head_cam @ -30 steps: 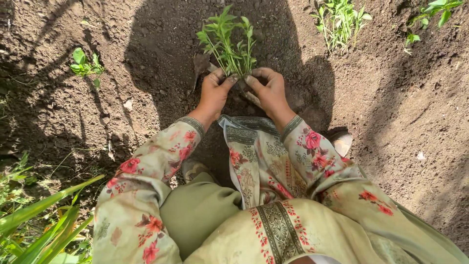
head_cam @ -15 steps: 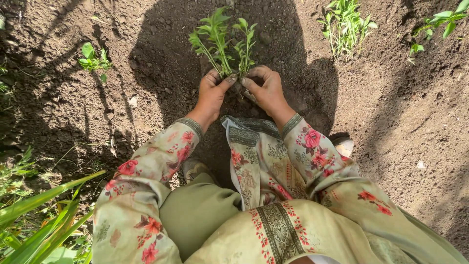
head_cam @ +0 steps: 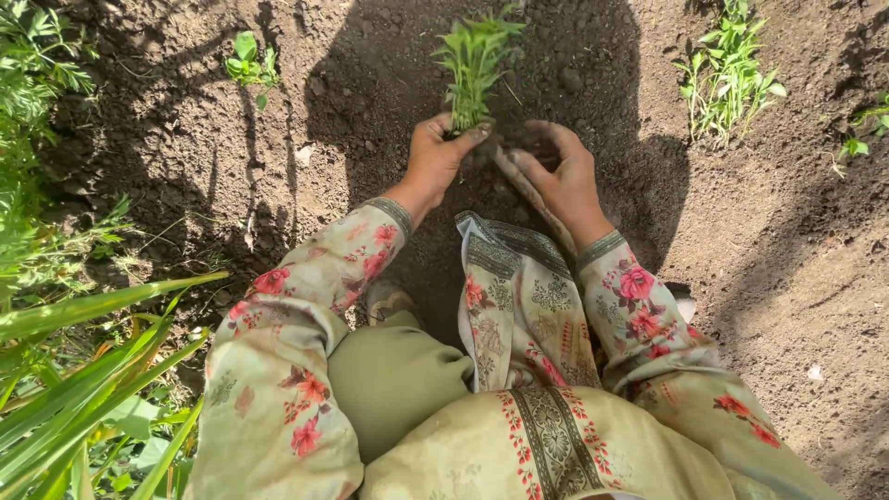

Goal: The recorder is planting small green seedlings into tilled soil using a small hand pickaxe to dig holes.

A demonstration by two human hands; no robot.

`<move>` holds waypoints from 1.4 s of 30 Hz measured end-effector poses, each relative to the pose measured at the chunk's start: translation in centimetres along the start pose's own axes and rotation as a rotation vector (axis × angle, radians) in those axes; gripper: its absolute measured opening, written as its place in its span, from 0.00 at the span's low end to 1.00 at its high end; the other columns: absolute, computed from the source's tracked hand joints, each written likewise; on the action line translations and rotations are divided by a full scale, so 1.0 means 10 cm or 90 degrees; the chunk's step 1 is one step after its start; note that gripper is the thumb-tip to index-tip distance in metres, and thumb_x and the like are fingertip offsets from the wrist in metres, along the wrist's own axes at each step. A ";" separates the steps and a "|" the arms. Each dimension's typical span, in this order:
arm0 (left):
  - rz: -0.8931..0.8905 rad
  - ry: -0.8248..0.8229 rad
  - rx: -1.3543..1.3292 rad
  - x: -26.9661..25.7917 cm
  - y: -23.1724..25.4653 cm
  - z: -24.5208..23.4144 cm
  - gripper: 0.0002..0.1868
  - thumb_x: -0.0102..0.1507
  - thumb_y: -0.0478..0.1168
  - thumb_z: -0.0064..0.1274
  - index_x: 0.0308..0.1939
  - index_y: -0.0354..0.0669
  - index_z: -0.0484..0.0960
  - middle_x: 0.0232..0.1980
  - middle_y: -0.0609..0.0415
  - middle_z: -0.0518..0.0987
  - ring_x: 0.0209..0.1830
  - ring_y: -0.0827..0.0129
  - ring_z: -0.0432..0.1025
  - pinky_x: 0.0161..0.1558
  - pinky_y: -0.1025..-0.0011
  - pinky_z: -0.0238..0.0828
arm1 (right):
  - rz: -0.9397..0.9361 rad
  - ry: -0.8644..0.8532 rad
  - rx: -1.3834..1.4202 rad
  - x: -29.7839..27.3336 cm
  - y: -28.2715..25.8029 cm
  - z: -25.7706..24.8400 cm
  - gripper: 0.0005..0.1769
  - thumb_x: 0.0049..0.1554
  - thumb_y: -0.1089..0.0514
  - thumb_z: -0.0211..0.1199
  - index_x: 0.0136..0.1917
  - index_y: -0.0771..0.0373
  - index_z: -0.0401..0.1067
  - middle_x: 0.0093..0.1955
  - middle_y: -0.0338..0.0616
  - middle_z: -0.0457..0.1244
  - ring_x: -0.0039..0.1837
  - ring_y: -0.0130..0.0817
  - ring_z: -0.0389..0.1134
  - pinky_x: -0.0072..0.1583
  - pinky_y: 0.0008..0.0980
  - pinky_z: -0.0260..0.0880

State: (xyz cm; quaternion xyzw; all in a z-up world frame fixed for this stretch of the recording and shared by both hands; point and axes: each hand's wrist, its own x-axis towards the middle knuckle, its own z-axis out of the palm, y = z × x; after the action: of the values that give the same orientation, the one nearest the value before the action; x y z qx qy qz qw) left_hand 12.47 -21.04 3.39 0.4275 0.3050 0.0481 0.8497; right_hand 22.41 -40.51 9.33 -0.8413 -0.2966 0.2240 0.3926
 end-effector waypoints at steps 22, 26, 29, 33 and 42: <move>0.143 0.406 0.064 0.41 0.60 -1.29 0.10 0.56 0.27 0.66 0.40 0.37 0.84 0.40 0.50 0.86 0.35 0.70 0.79 0.41 0.71 0.77 | -0.132 0.260 0.340 0.95 -1.25 -0.45 0.17 0.69 0.64 0.48 0.67 0.65 0.46 0.49 0.42 0.58 0.33 0.28 0.58 0.34 0.26 0.61; 0.178 0.347 0.002 0.44 0.54 -1.25 0.08 0.58 0.25 0.64 0.41 0.33 0.85 0.41 0.49 0.87 0.36 0.69 0.79 0.42 0.70 0.77 | -0.292 0.380 0.249 0.76 -0.30 0.25 0.36 0.77 0.64 0.45 0.83 0.62 0.23 0.46 0.45 0.60 0.38 0.35 0.61 0.41 0.32 0.64; 0.178 0.330 0.015 0.49 0.49 -1.21 0.10 0.57 0.26 0.63 0.41 0.34 0.85 0.40 0.50 0.87 0.37 0.69 0.81 0.43 0.71 0.79 | 0.170 -0.282 -0.259 0.46 0.40 0.67 0.14 0.68 0.61 0.45 0.64 0.69 0.52 0.44 0.66 0.67 0.46 0.61 0.71 0.47 0.56 0.69; 0.179 0.403 0.266 0.47 0.33 -1.21 0.11 0.56 0.29 0.67 0.42 0.33 0.85 0.40 0.52 0.86 0.35 0.73 0.78 0.42 0.73 0.76 | 0.157 -0.392 -0.323 0.64 0.23 0.48 0.15 0.61 0.64 0.50 0.61 0.67 0.56 0.49 0.68 0.67 0.52 0.68 0.69 0.53 0.60 0.69; 0.177 0.401 0.409 0.75 0.10 -1.16 0.08 0.56 0.31 0.67 0.39 0.37 0.87 0.36 0.52 0.88 0.33 0.71 0.80 0.39 0.69 0.76 | 0.150 -0.302 -0.222 0.05 0.47 0.61 0.18 0.61 0.61 0.56 0.60 0.68 0.54 0.44 0.70 0.66 0.47 0.70 0.68 0.50 0.61 0.67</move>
State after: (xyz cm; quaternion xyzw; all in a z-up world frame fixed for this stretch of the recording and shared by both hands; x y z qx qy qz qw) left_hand 12.21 -9.82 -4.63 0.6702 0.4872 0.1923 0.5258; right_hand 20.59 -39.38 1.87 -0.8488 -0.3145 0.4037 0.1333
